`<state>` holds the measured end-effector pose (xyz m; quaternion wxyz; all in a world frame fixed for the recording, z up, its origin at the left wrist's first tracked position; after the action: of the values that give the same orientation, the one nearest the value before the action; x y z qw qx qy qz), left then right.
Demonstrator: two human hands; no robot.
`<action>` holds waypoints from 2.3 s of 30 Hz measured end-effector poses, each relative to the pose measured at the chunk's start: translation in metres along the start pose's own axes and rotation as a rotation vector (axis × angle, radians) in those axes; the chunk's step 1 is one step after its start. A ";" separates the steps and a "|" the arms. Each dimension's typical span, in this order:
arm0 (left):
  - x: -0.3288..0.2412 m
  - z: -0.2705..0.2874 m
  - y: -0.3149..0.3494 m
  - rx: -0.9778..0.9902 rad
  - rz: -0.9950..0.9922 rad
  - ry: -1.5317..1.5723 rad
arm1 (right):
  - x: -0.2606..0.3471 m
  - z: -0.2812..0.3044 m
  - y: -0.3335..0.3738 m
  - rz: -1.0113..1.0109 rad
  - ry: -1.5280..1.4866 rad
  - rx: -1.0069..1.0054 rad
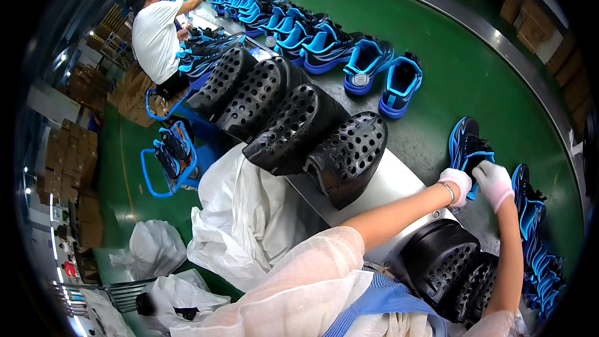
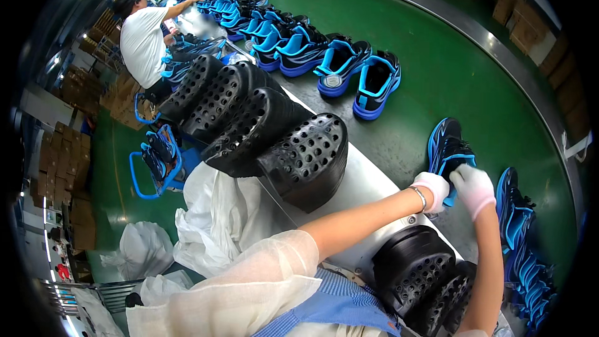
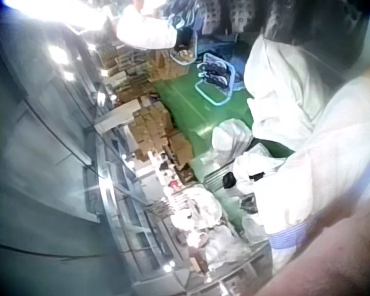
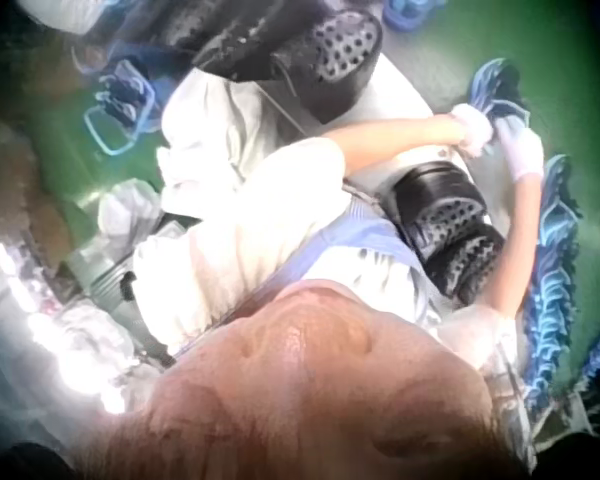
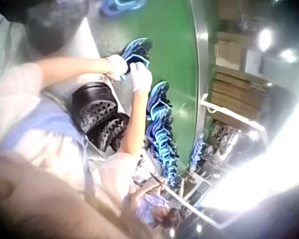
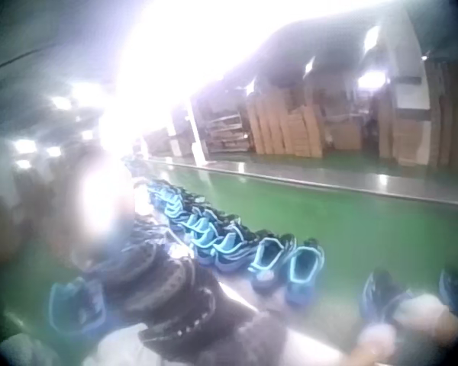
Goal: The person inserts black insoles into blue and black shoes by hand, picking up one shoe at a time from a conveyor belt, placing it into a holder, and sliding the insole inside.
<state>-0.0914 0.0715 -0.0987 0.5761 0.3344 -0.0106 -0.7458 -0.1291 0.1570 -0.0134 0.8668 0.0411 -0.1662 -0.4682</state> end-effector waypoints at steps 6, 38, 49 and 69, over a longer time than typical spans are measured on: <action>0.001 0.019 0.015 -0.086 -0.007 0.013 | 0.012 0.054 0.137 -0.128 -0.213 -0.178; 0.076 0.075 0.068 -0.559 -0.198 -0.688 | -0.055 -0.052 0.437 -0.951 -0.610 -0.972; 0.009 0.108 0.052 -0.302 -0.388 -0.402 | -0.085 -0.074 0.458 -1.135 0.048 -1.047; -0.087 0.023 -0.041 -0.020 -0.757 -0.227 | -0.144 -0.107 0.456 -1.115 -0.043 -0.665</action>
<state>-0.1278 0.1517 -0.0554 0.2587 0.2244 0.0572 -0.9378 0.1966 0.5217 -0.0464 0.4567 -0.1586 0.0165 -0.8752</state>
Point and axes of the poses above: each hand's wrist, its own y-axis away from the middle knuckle, its own z-axis out of the back of the hand, x = y × z, the point moved 4 cm from there along -y, towards the middle knuckle, and after that the axes turned 6 degrees about x, right-handed, at the moved point
